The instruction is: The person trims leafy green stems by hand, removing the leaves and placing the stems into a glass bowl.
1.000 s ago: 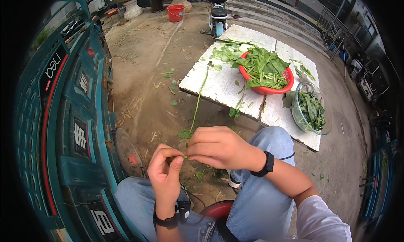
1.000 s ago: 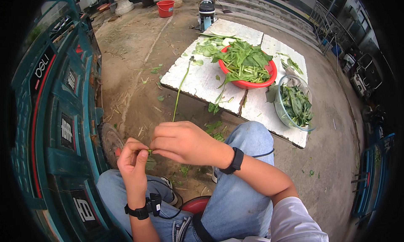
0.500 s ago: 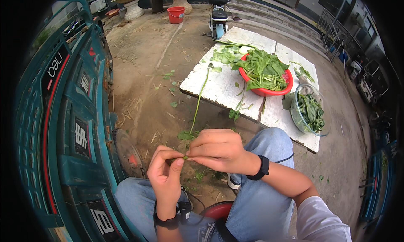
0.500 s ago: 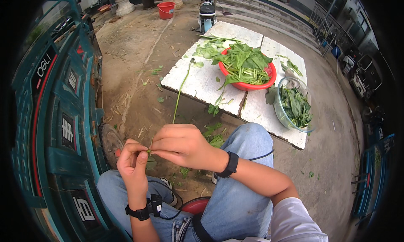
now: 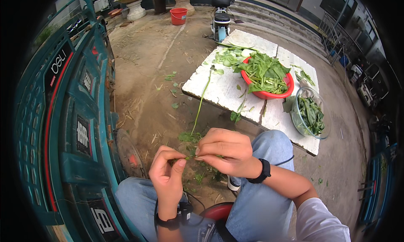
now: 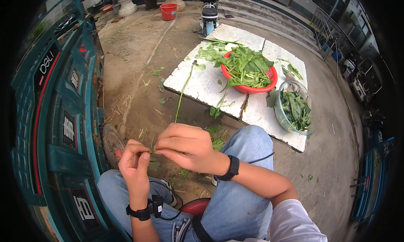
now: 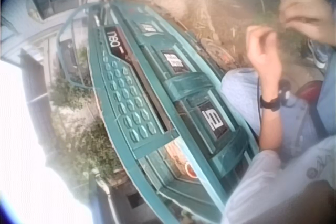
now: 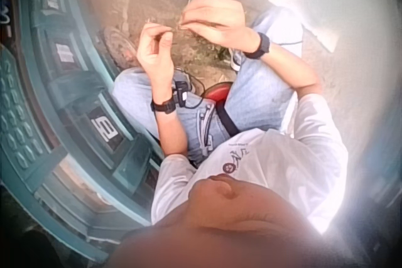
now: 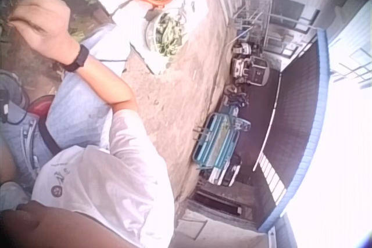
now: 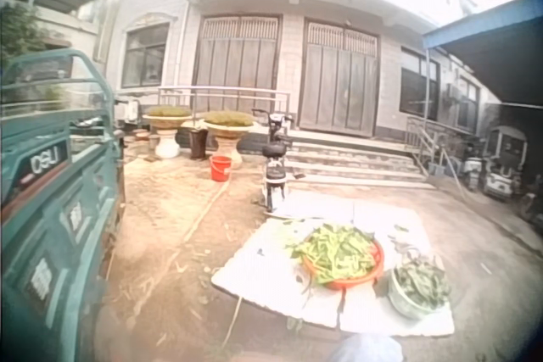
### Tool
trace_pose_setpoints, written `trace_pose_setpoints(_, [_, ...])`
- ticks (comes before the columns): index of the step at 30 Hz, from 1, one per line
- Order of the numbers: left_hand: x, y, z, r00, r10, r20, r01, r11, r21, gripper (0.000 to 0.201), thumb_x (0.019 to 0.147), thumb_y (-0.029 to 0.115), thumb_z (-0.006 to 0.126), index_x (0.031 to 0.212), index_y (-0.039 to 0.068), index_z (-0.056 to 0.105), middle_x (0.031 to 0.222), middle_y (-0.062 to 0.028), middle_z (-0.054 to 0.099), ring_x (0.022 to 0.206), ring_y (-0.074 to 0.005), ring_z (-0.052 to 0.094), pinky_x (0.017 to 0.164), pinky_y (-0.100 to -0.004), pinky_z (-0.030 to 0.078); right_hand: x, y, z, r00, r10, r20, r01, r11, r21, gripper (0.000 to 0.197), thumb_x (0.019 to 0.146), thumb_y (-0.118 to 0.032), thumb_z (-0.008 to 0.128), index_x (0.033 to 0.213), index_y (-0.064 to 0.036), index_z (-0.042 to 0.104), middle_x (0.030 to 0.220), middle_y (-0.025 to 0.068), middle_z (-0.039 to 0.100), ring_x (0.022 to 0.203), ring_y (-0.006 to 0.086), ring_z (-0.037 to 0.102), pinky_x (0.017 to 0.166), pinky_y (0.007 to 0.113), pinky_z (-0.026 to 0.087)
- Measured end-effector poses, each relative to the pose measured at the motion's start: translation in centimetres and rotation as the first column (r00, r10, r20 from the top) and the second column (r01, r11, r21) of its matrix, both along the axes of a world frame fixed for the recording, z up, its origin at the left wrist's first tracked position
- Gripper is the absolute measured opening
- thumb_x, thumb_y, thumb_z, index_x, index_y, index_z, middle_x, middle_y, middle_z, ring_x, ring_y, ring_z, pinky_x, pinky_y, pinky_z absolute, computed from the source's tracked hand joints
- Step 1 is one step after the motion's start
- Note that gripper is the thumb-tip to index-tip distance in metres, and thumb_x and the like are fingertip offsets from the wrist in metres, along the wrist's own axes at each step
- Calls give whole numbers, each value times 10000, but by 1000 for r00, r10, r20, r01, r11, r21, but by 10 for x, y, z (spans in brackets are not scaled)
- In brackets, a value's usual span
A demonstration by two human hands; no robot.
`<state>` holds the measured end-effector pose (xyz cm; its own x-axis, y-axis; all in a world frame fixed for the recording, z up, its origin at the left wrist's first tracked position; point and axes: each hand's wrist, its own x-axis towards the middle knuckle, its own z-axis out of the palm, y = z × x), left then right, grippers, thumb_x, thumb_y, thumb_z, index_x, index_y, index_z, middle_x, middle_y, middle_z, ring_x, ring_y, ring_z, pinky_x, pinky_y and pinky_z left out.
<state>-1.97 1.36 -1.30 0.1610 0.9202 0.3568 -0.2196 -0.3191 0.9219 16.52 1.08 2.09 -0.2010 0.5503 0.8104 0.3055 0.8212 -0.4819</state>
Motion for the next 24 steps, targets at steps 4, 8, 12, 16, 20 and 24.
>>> trace_pose_setpoints(4, [-2,-1,3,1000,20,15,-20,1000,-9,142,905,101,695,895,-15,615,890,-34,524,765,-99,471,662,-216,375,8,1,5,996,-20,-87,7,989,-150,138,762,35,757,890,22,708,875,132,683,734,222,652,631,303,513])
trace_pose_setpoints(8, [-1,-1,2,999,16,32,-17,1000,5,141,908,108,690,901,-10,614,899,-33,519,765,-94,467,655,-214,373,10,6,5,993,-46,-111,17,969,-247,166,767,27,741,930,3,718,874,105,686,772,213,658,654,302,514])
trace_pose_setpoints(12, [0,-1,1,999,11,41,-12,1000,2,143,909,110,691,903,-10,613,903,-35,521,772,-97,472,662,-218,376,10,8,9,999,32,-23,-37,968,-250,160,783,-15,747,940,-3,714,883,98,686,827,236,643,712,332,510])
trace_pose_setpoints(16, [2,0,0,1000,1,25,-1,1000,20,145,911,112,691,902,-11,614,897,-35,524,779,-104,479,679,-226,381,8,4,9,985,172,14,-158,930,-331,148,798,-56,750,931,-6,707,887,98,682,817,261,612,729,365,495])
trace_pose_setpoints(20, [1,0,0,1000,-7,-8,7,1000,10,145,891,102,709,900,-18,629,891,-48,549,797,-130,507,712,-244,404,6,3,3,986,163,-32,-162,900,-404,106,816,-46,746,909,-8,714,853,93,681,724,212,591,670,326,466])
trace_pose_setpoints(24, [0,1,0,997,1,-82,1,1000,26,143,869,91,725,892,-24,644,886,-65,576,816,-154,534,741,-260,422,3,1,7,987,145,-63,-158,873,-461,58,838,-36,724,871,-3,690,812,81,648,692,195,574,649,309,453])
